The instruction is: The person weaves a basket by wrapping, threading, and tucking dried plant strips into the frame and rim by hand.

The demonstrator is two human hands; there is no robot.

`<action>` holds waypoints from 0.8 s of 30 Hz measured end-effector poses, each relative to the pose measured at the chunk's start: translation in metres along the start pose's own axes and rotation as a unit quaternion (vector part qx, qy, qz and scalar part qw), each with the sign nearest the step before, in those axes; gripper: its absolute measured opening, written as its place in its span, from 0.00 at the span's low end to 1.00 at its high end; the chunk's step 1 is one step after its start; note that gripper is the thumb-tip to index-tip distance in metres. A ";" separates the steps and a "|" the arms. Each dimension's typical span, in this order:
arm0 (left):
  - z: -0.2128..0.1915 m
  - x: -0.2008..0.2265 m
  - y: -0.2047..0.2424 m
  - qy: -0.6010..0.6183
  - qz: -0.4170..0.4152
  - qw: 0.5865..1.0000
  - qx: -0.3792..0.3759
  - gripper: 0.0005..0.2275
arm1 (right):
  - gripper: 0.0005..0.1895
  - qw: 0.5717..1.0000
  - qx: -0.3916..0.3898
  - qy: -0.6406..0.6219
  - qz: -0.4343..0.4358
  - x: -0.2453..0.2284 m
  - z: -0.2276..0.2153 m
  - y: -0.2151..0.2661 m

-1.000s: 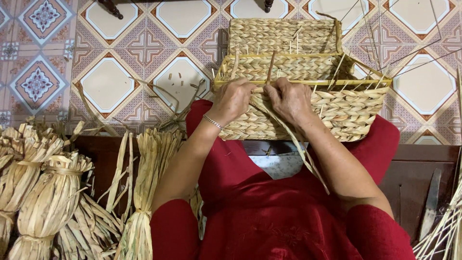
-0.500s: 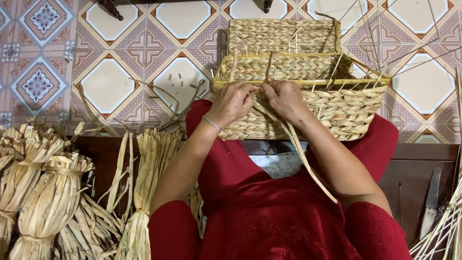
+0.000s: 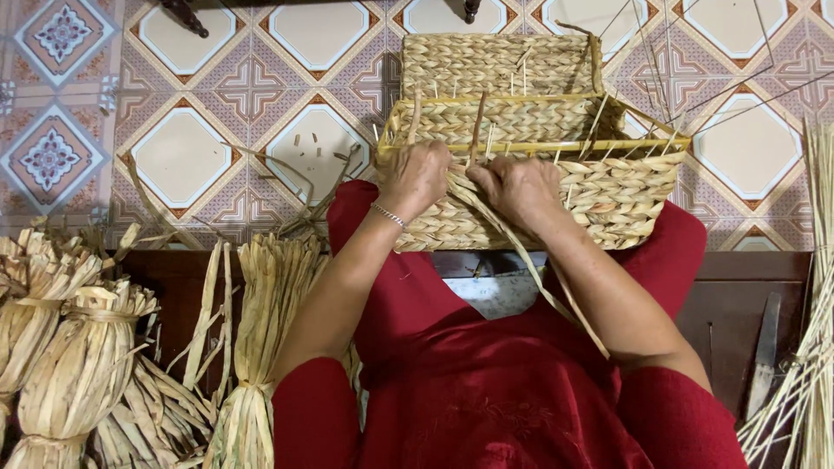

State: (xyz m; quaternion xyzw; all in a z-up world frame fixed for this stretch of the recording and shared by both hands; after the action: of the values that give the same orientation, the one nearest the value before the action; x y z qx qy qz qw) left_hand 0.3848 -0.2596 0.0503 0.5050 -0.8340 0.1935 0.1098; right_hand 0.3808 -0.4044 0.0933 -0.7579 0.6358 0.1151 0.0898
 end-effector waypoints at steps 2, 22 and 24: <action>-0.005 0.007 -0.003 -0.053 0.008 0.998 -0.029 0.08 | 0.21 0.999 0.022 -0.001 -0.029 0.000 -0.006 0.005; -0.011 0.024 -0.014 0.141 0.036 0.989 0.002 0.13 | 0.06 0.988 -0.066 -0.092 -0.108 0.002 -0.016 0.040; -0.017 0.020 -0.009 0.229 0.039 0.972 0.026 0.16 | 0.05 0.983 -0.062 -0.127 -0.120 0.002 -0.034 0.033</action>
State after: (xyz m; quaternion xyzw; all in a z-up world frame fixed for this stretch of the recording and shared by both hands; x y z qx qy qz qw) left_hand 0.3837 -0.2720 0.0747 0.4167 -0.8004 0.3299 0.2774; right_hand 0.3509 -0.4217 0.1261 -0.8118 0.5156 0.2382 0.1358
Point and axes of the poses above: each hand's wrist, its own y-axis away from the middle knuckle, its own z-axis out of the palm, x = y × z, the point moved 9 cm from there along -y, towards the middle knuckle, and after that the axes turned 14 degrees about z, right-handed, at the moved point
